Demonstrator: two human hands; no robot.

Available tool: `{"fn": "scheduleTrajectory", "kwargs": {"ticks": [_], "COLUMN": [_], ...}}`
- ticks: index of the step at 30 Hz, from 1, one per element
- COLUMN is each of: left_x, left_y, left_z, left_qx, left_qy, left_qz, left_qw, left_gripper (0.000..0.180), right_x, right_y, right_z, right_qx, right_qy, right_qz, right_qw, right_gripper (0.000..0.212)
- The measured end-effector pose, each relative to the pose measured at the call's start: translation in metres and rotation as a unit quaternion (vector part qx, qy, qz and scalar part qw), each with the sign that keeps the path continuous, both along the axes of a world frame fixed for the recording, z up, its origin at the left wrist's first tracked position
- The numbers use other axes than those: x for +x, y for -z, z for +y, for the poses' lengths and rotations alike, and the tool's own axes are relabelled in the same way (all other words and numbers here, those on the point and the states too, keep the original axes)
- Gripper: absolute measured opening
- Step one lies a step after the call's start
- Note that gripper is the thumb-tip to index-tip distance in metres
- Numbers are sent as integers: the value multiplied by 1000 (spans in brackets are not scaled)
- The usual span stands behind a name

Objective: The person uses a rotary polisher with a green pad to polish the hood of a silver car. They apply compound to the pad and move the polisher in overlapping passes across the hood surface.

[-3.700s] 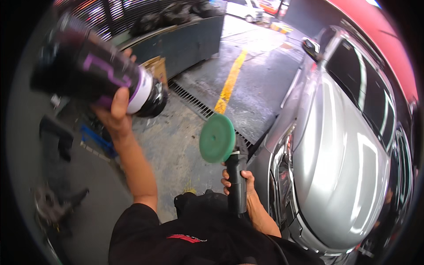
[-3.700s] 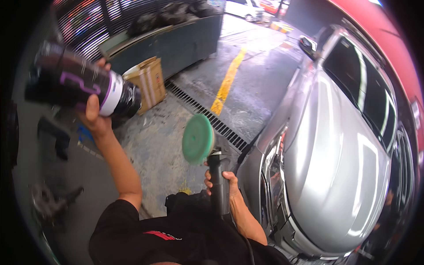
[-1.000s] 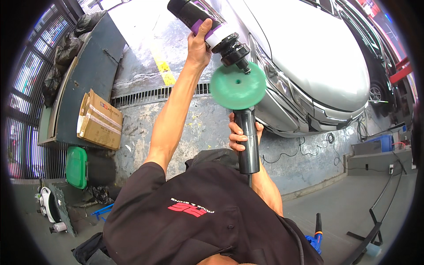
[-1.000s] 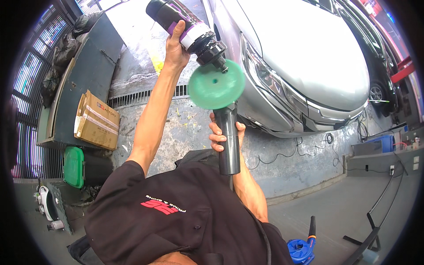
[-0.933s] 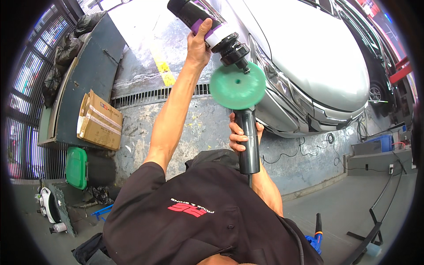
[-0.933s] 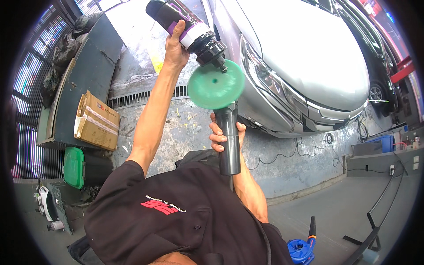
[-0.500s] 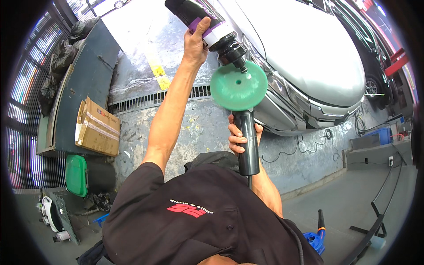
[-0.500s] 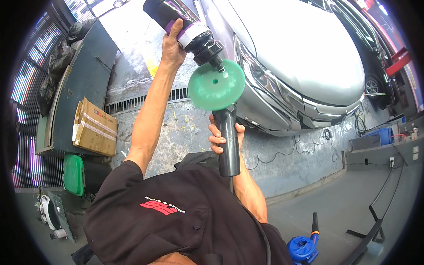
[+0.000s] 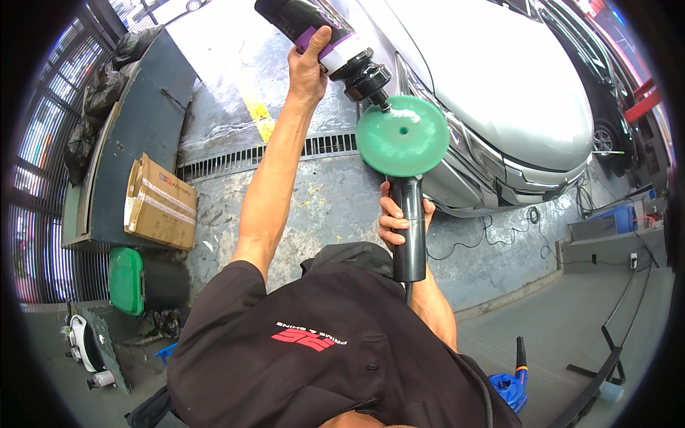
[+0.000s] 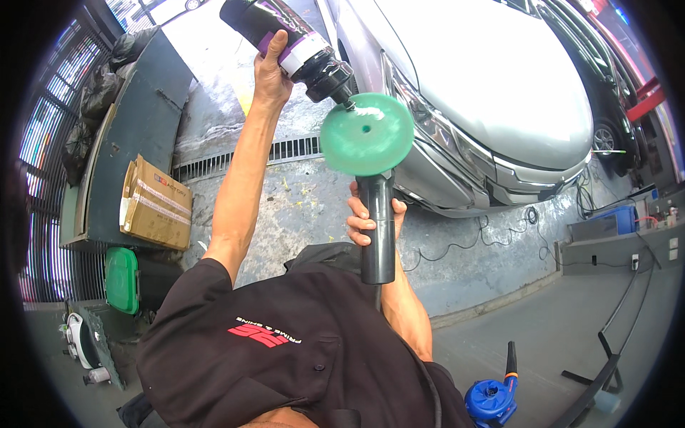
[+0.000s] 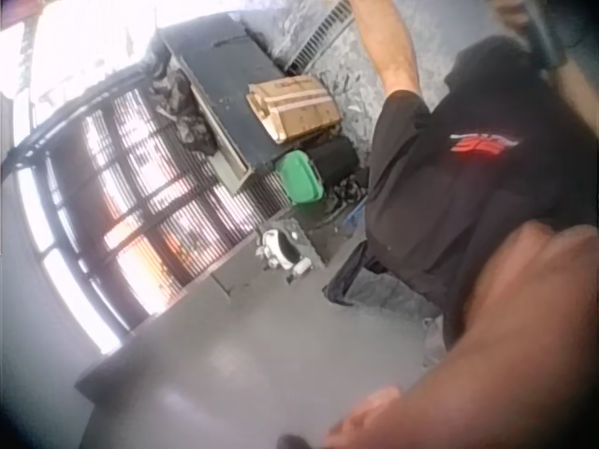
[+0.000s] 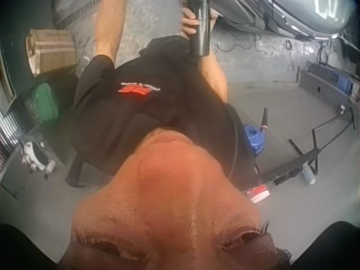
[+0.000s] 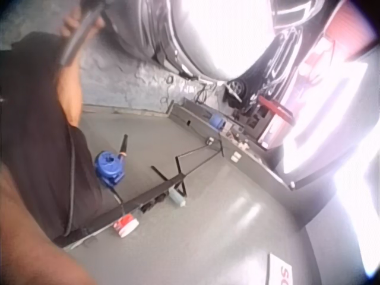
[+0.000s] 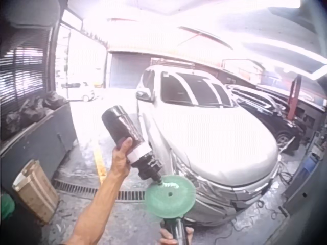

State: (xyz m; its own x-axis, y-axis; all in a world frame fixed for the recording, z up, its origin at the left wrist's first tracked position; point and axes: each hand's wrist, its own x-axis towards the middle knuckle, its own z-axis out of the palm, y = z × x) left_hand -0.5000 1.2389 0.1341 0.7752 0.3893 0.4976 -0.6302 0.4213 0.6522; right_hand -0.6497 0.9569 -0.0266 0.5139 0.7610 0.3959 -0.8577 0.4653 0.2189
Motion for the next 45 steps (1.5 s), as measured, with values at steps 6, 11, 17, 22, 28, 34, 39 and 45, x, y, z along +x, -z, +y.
{"fn": "scheduleTrajectory", "kwargs": {"ticks": [6,11,17,22,28,34,39,45], "left_x": [-10,-34,-43,-24,-15,-18,-22,-29], "left_y": [19,28,5,3,15,34,35,30], "left_z": [15,7,-16,-14,10,18,23,19], "left_qx": [-21,-19,-9,9,-11,-38,-40,-36], "left_qy": [-16,-6,7,-11,1,20,-14,-16], "left_qz": [10,14,2,26,23,35,34,33], "left_qw": [1000,1000,1000,1000,1000,998,998,999], "left_gripper": [56,60,42,55,59,64,60,57], "right_x": [2,6,4,1,4,7,7,3], "right_y": [1,4,9,8,6,2,5,5], "right_z": [-2,-5,-3,0,0,-3,-6,-6], "right_qx": [4,-10,-14,-18,-4,-9,-15,-22], "right_qy": [8,15,2,-9,-17,-13,-21,-27], "right_qz": [2,11,22,13,9,10,17,17], "right_qw": [1000,1000,1000,1000,1000,1000,1000,999], "right_gripper": [87,87,88,90,91,90,89,90]}}
